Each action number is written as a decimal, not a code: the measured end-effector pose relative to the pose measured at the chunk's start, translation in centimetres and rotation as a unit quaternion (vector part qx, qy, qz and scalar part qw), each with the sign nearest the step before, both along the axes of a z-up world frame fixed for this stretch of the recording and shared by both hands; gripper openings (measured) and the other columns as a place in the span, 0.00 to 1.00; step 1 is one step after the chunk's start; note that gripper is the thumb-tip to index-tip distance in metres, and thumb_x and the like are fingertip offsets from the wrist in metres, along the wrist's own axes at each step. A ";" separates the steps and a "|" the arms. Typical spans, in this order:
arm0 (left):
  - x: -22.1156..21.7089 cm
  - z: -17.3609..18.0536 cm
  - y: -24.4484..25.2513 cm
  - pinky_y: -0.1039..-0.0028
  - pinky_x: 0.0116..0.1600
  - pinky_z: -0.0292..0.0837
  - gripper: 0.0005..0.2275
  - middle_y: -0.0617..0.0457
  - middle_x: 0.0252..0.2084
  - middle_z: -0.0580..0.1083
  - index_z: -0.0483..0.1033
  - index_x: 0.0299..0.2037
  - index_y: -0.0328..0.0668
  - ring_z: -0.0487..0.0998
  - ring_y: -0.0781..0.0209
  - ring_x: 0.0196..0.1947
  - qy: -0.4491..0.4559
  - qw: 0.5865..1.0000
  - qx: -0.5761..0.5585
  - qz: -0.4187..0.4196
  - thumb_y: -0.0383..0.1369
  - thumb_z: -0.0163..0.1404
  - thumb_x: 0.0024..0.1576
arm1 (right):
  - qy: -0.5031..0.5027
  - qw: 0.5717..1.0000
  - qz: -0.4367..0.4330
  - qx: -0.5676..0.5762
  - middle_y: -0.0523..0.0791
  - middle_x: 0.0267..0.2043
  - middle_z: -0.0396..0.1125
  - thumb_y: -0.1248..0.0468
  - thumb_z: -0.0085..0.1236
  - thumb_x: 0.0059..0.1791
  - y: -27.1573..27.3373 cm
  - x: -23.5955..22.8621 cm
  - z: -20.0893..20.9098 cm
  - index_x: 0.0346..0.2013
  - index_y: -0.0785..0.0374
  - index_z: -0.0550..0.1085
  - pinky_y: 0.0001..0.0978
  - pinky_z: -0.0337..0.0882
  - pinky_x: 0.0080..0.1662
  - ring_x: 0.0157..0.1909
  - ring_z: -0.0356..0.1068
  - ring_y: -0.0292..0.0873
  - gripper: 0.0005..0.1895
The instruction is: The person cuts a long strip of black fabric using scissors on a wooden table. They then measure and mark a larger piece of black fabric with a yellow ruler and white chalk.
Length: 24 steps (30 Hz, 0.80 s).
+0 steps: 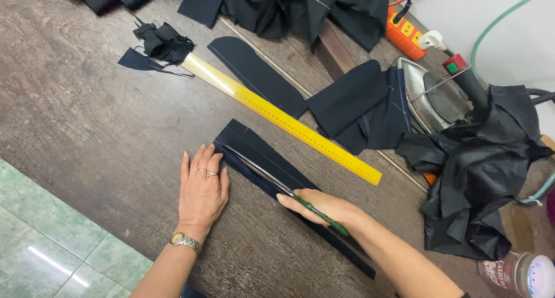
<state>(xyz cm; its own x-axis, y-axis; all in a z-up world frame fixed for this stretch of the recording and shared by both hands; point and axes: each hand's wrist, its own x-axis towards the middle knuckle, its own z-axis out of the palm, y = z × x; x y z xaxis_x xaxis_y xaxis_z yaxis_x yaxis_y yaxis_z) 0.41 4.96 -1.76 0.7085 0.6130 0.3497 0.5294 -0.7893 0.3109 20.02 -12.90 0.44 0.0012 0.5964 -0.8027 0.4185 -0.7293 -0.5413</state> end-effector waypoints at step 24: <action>-0.2 -0.1 0.0 0.54 0.68 0.53 0.10 0.51 0.59 0.68 0.66 0.47 0.46 0.65 0.55 0.64 -0.014 1.000 -0.018 -0.006 0.35 0.45 0.57 | -0.090 0.995 -0.007 -0.043 0.46 0.16 0.63 0.40 0.32 0.54 3.6 -2.6 5.8 0.52 0.76 0.68 0.25 0.52 0.17 0.13 0.55 0.35 0.38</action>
<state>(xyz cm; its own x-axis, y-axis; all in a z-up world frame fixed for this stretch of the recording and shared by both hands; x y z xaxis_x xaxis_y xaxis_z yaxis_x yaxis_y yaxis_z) 0.25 5.01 -1.85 0.7065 0.6168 0.3470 0.5105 -0.7838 0.3536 17.43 -9.28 6.21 0.1574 0.5241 -0.8370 0.4932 -0.7760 -0.3931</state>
